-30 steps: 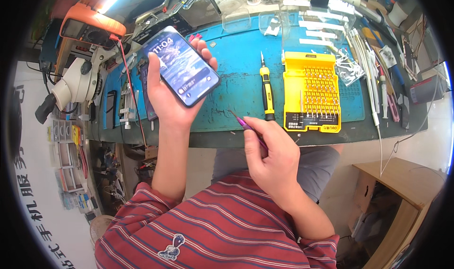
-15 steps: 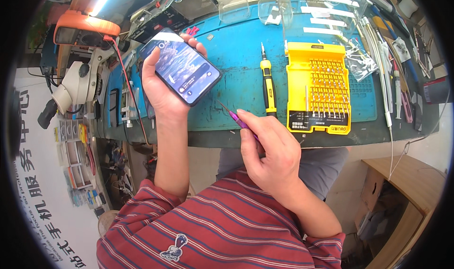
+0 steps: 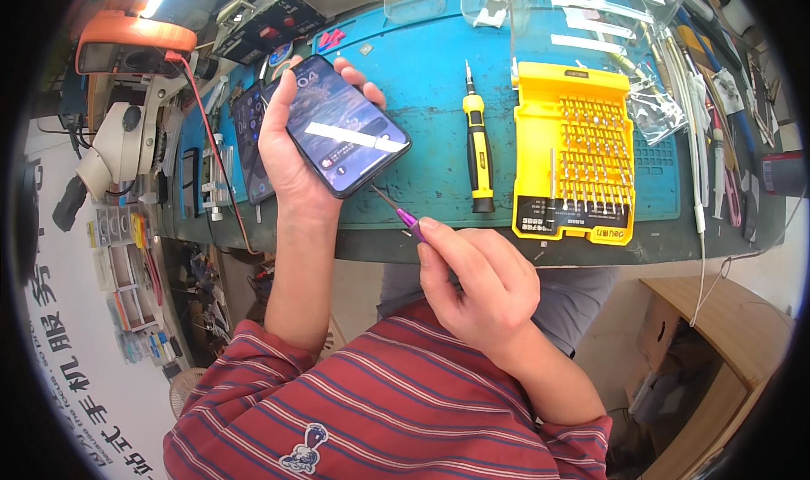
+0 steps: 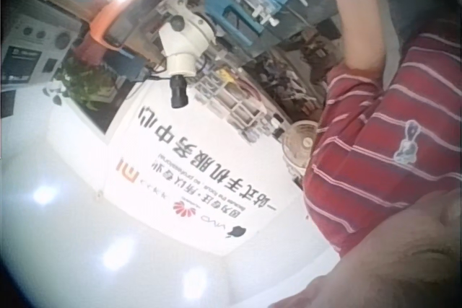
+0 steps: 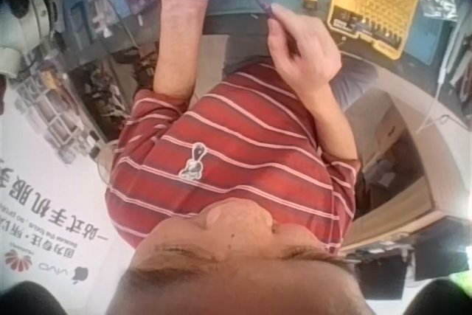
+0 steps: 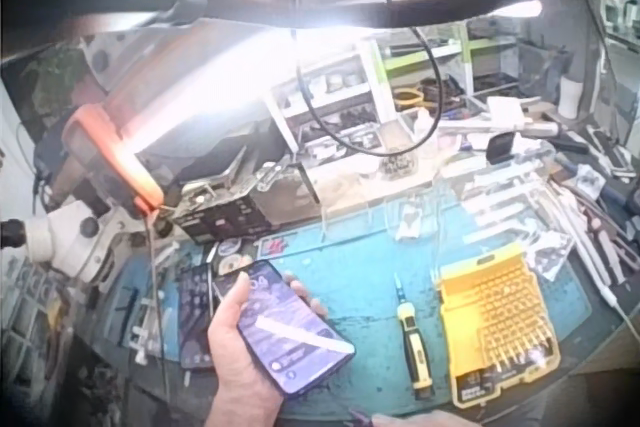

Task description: The person uses a purple screwdriver to remove screws from the bottom of a smartphone. They then use a black prying tool to separate the screen from the phone's frame, followed by a yellow prying tool to continue opening the device.

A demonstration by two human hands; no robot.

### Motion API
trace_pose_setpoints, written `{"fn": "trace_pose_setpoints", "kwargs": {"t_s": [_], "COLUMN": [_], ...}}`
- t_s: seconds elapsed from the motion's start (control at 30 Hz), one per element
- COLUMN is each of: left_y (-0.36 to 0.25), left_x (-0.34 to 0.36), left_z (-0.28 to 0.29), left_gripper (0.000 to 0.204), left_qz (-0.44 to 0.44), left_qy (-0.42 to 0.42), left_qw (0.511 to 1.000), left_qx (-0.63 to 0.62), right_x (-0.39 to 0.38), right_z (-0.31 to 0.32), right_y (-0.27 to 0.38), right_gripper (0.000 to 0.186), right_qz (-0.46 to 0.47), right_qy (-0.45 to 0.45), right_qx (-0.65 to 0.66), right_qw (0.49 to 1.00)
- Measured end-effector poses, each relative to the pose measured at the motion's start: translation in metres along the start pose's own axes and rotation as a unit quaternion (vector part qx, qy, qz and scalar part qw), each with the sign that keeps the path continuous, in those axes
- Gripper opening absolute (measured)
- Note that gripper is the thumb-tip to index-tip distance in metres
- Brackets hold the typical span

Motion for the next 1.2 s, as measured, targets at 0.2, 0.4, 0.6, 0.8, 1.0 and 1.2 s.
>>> {"fn": "trace_pose_setpoints", "kwargs": {"t_s": [0.2, 0.4, 0.6, 0.8, 1.0, 1.2], "left_y": [0.0017, 0.0011, 0.0018, 0.0016, 0.0019, 0.0024], "left_x": [-0.0008, -0.0001, 0.0, -0.0006, 0.0, -0.0008], "left_z": [0.0002, 0.0, -0.0002, -0.0007, 0.0001, -0.0011], "left_gripper": [0.021, 0.019, 0.019, 0.019, 0.019, 0.019], "left_qz": [-0.002, -0.015, -0.018, -0.013, -0.013, -0.008], "left_qy": [-0.008, -0.011, -0.013, -0.011, -0.01, -0.011], "left_qw": [1.0, 1.0, 1.0, 1.0, 1.0, 1.0], "left_qx": [-0.013, 0.008, 0.015, 0.007, 0.01, 0.001], "right_x": [0.0002, 0.0003, 0.0003, 0.0012, 0.0008, 0.0009], "right_z": [-0.0026, -0.0048, -0.0046, -0.0045, -0.0043, -0.0043], "right_y": [0.0005, -0.0017, -0.0022, -0.001, -0.0018, -0.0017], "right_gripper": [0.034, 0.033, 0.032, 0.032, 0.033, 0.033], "right_qz": [0.013, 0.017, 0.017, 0.016, 0.01, 0.01], "right_qy": [0.005, 0.003, 0.002, 0.004, 0.001, 0.001], "right_qx": [-0.029, -0.022, -0.022, -0.022, -0.02, -0.024], "right_qw": [0.999, 1.0, 1.0, 1.0, 1.0, 1.0]}}
Point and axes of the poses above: each hand's wrist, its own x-axis towards the middle knuckle, its own z-axis out of the back of the hand, y = z × x, the point moved 6 cm from there along x, towards the middle knuckle, and after that the axes turned 9 degrees about x, right-handed, at the moved point
